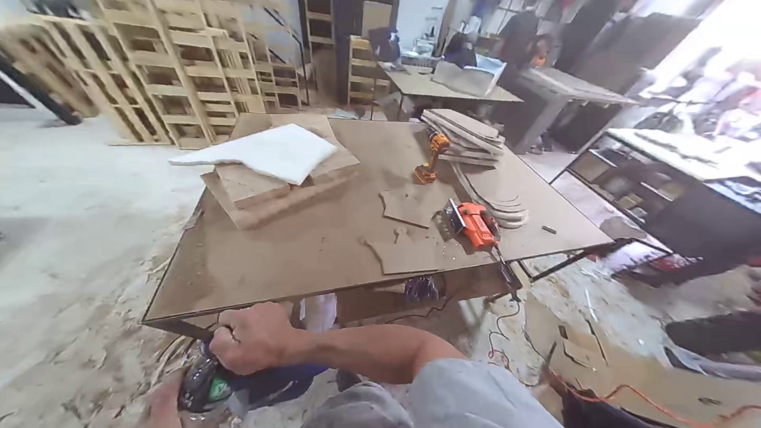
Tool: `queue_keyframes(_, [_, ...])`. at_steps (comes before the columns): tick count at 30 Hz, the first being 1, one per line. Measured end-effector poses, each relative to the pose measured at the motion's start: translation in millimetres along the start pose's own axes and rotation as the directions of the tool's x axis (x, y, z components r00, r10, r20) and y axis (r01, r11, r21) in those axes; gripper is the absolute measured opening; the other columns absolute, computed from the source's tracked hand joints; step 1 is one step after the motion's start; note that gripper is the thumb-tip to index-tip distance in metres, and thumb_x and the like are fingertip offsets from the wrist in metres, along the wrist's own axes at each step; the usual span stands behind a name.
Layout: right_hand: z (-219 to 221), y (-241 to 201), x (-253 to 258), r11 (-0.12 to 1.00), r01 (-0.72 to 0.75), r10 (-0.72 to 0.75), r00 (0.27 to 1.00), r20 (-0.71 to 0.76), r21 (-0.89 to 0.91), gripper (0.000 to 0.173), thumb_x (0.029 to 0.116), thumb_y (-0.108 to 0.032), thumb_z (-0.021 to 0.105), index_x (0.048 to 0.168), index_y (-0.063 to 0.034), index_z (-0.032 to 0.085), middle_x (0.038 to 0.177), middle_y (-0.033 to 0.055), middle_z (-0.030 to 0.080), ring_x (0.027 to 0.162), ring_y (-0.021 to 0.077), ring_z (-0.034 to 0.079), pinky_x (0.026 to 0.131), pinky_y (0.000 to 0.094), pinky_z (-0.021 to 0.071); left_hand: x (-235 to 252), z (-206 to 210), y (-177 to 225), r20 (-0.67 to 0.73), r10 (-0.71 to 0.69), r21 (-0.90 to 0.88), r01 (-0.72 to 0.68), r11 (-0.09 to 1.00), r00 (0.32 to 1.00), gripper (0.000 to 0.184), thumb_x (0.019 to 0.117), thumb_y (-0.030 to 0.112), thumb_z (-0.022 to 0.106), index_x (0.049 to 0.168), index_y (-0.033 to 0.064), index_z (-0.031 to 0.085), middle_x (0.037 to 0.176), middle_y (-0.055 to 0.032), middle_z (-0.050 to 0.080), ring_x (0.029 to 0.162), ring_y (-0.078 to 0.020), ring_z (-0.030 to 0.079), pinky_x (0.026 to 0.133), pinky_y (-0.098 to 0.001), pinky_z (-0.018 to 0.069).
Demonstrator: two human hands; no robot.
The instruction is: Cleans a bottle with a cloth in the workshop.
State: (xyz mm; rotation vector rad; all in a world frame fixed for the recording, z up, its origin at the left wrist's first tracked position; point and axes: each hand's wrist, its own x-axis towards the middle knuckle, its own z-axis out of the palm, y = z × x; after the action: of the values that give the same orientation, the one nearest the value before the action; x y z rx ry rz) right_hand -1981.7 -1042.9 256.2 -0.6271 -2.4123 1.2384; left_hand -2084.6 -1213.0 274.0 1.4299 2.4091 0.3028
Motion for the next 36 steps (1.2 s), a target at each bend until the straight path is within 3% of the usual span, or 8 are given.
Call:
queue_keyframes(9, [-9,10,-18,0.992,0.072,-0.077,0.996,-0.052,-0.107,0.031,0.0974,-0.024,0.05,0.08,-0.0044,0.067,0.063,0.0108,0.061,0.063,0.0312,0.065,0.055,0.0547,0.0457,5,25,-3,0.048,0.113,-0.265,-0.097,0.959,0.992,0.097,0.0721,0.031,0.089,0.146,-0.0066,0.04,0.116,-0.0338,0.066,0.104,-0.052,0.066,0.089,-0.0718,0.0494])
queue_keyframes(13, [-25,-3,-8,0.898,-0.04,0.121,0.98,0.157,-0.438,0.024,0.1024,-0.026,0.055,0.11,-0.0092,0.071,0.093,0.0124,0.071,0.088,0.0309,0.07,0.07,0.0556,0.0569,8,42,15,-0.268,0.057,-0.064,-0.077,0.995,0.962,0.093,0.0749,0.045,0.081,0.147,-0.0003,0.046,0.116,-0.0312,0.067,0.095,-0.0527,0.068,0.075,-0.0735,0.052])
queue_keyframes(15, [-1,18,2,0.836,-0.031,0.188,0.955,0.231,-0.548,0.028,0.1053,-0.022,0.05,0.119,-0.0073,0.069,0.101,0.0177,0.072,0.095,0.0374,0.071,0.076,0.058,0.0566,10,61,20,-0.364,0.072,0.117,-0.031,0.993,0.929,0.078,0.0827,0.036,0.076,0.149,0.005,0.05,0.128,-0.0307,0.064,0.111,-0.051,0.065,0.091,-0.0686,0.0507])
queue_keyframes(17, [29,43,6,0.873,-0.135,0.295,0.911,0.287,-0.469,0.031,0.1076,-0.02,0.044,0.118,-0.0036,0.068,0.107,0.0221,0.071,0.103,0.0411,0.068,0.084,0.0606,0.0538,24,82,11,-0.248,0.048,0.189,0.0,0.982,0.968,0.078,0.0808,0.02,0.078,0.151,0.0079,0.047,0.131,-0.0324,0.06,0.119,-0.0529,0.06,0.097,-0.0679,0.0463])
queue_keyframes(19, [54,66,-10,0.868,-0.285,0.432,0.838,0.334,-0.407,0.032,0.1082,-0.019,0.043,0.117,0.0006,0.067,0.111,0.0256,0.069,0.108,0.0433,0.066,0.088,0.0633,0.0516,23,101,7,-0.003,-0.065,0.159,0.065,0.985,0.998,0.077,0.08,0.022,0.08,0.148,0.0057,0.048,0.131,-0.0322,0.06,0.114,-0.0531,0.062,0.088,-0.0671,0.0515])
queue_keyframes(24, [73,90,-60,0.67,-0.581,0.736,0.601,0.312,-0.462,0.05,0.1063,-0.042,0.039,0.103,-0.0038,0.071,0.111,0.0208,0.07,0.108,0.0385,0.066,0.084,0.0641,0.0496,4,121,27,0.566,-0.242,-0.015,0.303,0.953,0.788,0.088,0.0788,0.036,0.082,0.151,0.0051,0.042,0.132,-0.0244,0.062,0.123,-0.0431,0.06,0.099,-0.0625,0.0484])
queue_keyframes(29, [107,131,-124,0.557,-0.654,0.831,0.43,0.354,-0.513,0.052,0.1075,-0.041,0.033,0.102,-0.007,0.072,0.113,0.0169,0.071,0.11,0.0341,0.067,0.086,0.0608,0.0507,-24,220,-7,0.622,-0.038,-0.195,0.202,0.96,0.782,0.083,0.0685,0.055,0.082,0.134,0.0102,0.059,0.114,-0.0186,0.07,0.109,-0.0393,0.066,0.09,-0.065,0.0518])
queue_keyframes(36, [154,153,-160,0.57,-0.712,0.818,0.445,0.364,-0.41,0.05,0.1043,-0.042,0.037,0.085,-0.007,0.068,0.089,0.0189,0.069,0.088,0.0399,0.068,0.066,0.0644,0.0493,-52,266,-41,0.678,-0.063,-0.227,0.291,0.929,0.732,0.076,0.0641,0.045,0.088,0.126,0.0092,0.061,0.106,-0.0162,0.071,0.101,-0.0375,0.069,0.085,-0.0659,0.0526])
